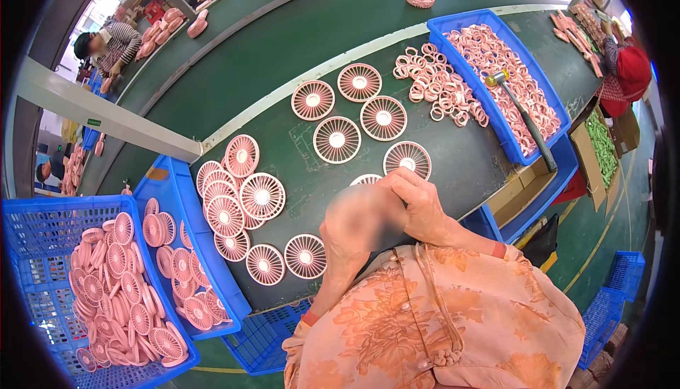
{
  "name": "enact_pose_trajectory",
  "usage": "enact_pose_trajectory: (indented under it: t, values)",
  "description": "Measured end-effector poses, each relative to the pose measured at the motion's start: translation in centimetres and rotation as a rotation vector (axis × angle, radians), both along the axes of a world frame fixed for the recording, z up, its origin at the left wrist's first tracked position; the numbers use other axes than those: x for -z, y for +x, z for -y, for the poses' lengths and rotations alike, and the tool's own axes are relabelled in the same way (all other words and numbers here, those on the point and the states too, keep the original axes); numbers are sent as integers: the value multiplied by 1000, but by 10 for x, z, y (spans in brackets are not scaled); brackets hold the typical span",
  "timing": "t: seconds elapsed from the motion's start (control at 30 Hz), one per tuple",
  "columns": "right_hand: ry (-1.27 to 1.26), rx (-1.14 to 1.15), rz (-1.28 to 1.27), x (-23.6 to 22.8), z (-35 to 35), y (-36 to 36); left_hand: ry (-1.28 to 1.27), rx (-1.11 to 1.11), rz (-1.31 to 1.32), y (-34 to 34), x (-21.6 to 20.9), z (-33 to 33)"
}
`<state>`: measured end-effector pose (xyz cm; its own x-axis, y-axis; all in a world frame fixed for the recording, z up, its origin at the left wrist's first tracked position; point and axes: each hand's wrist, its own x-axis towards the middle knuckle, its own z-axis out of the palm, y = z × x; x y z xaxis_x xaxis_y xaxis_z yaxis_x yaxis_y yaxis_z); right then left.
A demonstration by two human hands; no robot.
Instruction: The person taps fan grilles on a table using a small mallet, arranges and stacks them by hand, and then fits small plastic inserts into the center of the fan grilles.
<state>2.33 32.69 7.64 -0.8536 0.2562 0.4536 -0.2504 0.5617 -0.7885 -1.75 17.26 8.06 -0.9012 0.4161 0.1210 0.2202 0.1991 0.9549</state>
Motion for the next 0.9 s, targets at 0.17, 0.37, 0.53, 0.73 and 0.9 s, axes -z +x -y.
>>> enact_pose_trajectory:
  t: [0.17,0.37,0.53,0.73,0.9]
  values:
    - [83,14,-93,-4,0,3,-17,-22,-87,0,-5,-5]
    - [-33,-170,-156,-29,2,-1,128,-32,142,5,23,-3]
    - [-758,-237,316,-14,-7,5,322,-50,256,-3,11,7]
    - [-758,-278,297,-19,1,10,480,-122,517,-6,19,18]
    - [-492,-240,299,-29,1,8,542,-104,506,-5,18,12]
